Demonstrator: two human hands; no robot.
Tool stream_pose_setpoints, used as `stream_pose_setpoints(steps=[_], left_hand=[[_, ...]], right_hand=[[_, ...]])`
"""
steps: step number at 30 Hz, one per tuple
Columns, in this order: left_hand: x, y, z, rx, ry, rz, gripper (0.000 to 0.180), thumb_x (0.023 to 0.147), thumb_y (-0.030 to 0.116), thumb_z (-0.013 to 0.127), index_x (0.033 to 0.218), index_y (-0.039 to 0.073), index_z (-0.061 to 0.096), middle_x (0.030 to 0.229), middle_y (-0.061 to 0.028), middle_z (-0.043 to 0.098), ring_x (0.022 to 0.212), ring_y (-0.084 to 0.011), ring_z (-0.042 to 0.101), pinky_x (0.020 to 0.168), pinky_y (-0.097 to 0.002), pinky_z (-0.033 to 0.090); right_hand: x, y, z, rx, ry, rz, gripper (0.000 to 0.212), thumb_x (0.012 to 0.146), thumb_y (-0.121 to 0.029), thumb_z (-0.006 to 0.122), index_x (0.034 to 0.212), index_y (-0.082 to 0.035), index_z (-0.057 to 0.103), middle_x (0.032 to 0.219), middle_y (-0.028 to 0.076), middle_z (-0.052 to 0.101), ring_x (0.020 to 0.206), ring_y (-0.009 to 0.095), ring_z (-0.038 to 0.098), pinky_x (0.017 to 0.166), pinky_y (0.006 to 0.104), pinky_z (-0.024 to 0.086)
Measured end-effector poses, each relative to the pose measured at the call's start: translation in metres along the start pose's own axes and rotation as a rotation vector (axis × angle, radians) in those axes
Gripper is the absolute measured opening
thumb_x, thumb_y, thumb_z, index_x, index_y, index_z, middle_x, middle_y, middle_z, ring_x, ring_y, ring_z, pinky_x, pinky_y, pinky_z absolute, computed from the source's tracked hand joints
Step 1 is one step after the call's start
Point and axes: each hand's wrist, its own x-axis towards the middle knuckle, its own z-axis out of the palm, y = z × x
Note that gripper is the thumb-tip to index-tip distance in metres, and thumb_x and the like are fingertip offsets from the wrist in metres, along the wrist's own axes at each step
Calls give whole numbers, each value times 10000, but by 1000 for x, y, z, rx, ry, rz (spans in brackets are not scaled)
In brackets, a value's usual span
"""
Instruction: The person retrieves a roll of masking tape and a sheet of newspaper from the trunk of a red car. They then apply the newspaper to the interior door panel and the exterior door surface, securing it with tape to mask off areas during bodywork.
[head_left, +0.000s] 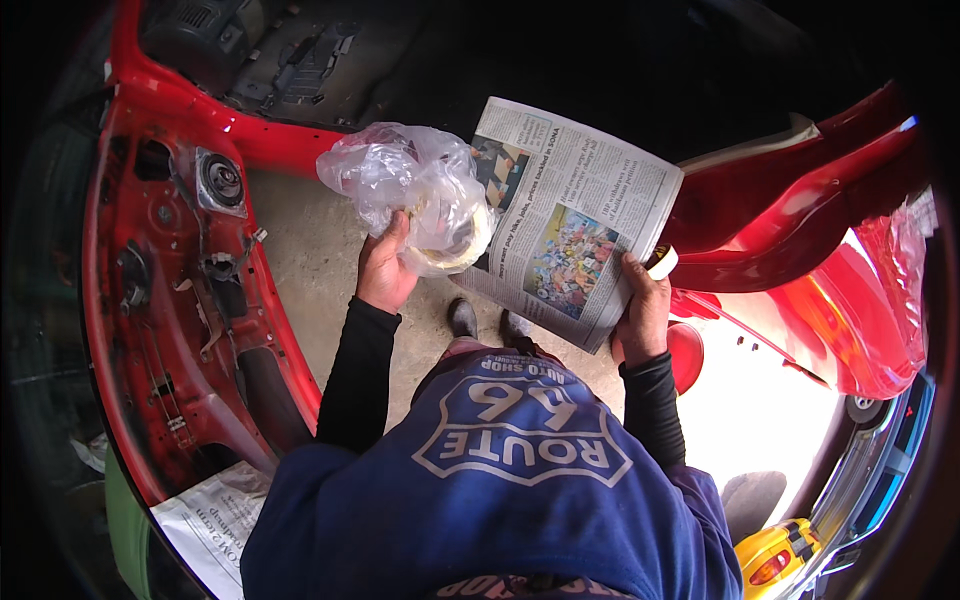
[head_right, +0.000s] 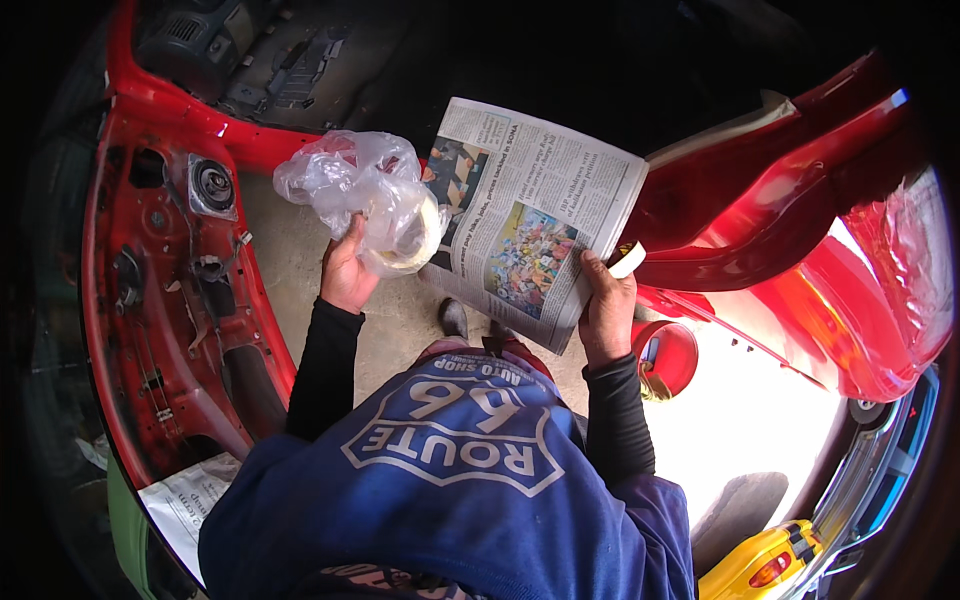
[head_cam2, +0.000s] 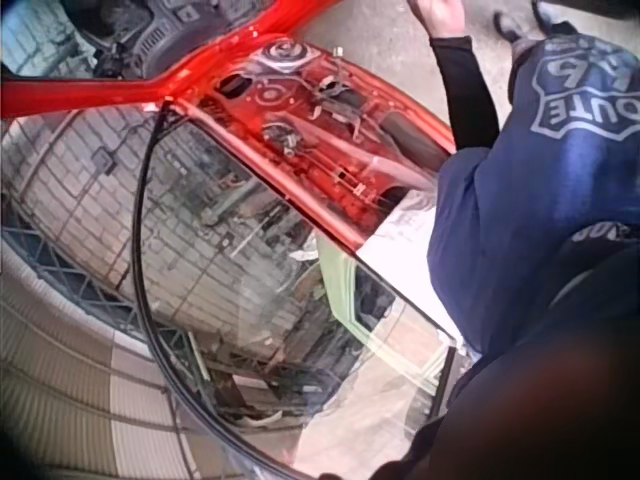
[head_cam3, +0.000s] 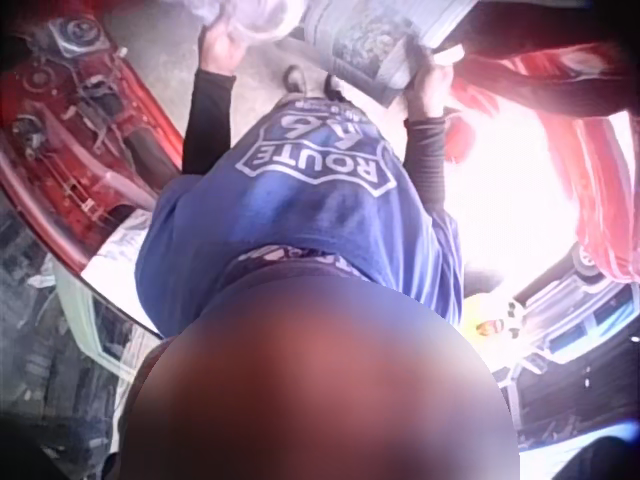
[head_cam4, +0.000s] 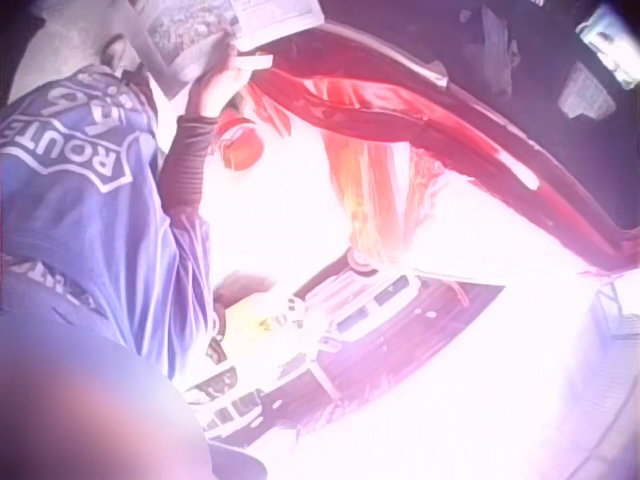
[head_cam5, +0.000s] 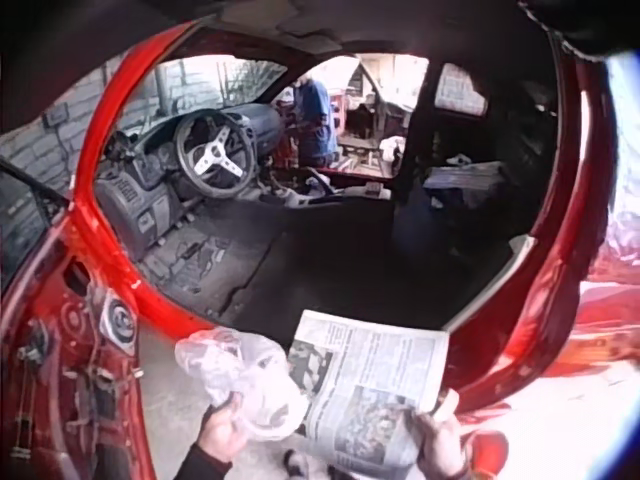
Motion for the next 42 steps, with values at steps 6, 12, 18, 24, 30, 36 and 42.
stream_pose_setpoints(steps=[6,12,18,24,30,36,42], left_hand=[[0,32,-14,77,72,0,355,978,145,542,1292,-21,554,1297,-121,606,1199,-260,586,1050,-437,453],[-37,19,-13,101,427,61,348,1017,153,461,1297,-33,550,1286,-133,609,1190,-246,587,1032,-418,458],[-36,-14,-4,116,328,85,370,1005,102,477,1358,-1,512,1309,-112,592,1211,-237,568,1049,-408,440],[-14,-16,32,175,233,110,459,978,66,513,1428,11,438,1401,-125,534,1306,-264,508,1130,-445,367],[155,-14,40,62,58,-31,453,1000,103,524,1435,21,429,1429,-121,511,1330,-275,487,1148,-459,351],[271,12,39,55,-162,-240,450,986,96,588,1414,44,456,1402,-122,526,1312,-261,499,1131,-446,368],[343,92,65,687,-57,332,388,979,34,510,1366,11,489,1374,-160,549,1300,-259,515,1126,-402,370]], right_hand=[[1,-6,-7,-143,-70,-57,138,952,-52,627,1053,33,666,955,59,713,834,122,674,773,272,548],[34,11,-31,-253,-110,36,149,954,-86,623,1027,24,692,907,77,733,752,121,663,681,271,525],[158,37,0,-99,-263,114,195,923,-79,660,1093,16,660,951,85,711,786,142,668,724,295,540],[216,10,32,-652,-47,-619,423,971,-251,655,1227,84,614,978,108,723,861,150,677,765,278,530],[219,14,104,-299,-596,206,510,901,-505,711,1059,-20,709,887,20,684,733,77,584,633,250,519],[246,32,178,-103,-360,228,298,847,-265,822,1011,-55,689,835,-17,665,669,42,550,566,214,446],[282,-5,169,-307,-306,100,200,885,-109,768,1054,-21,706,917,27,724,797,73,648,747,237,536]])
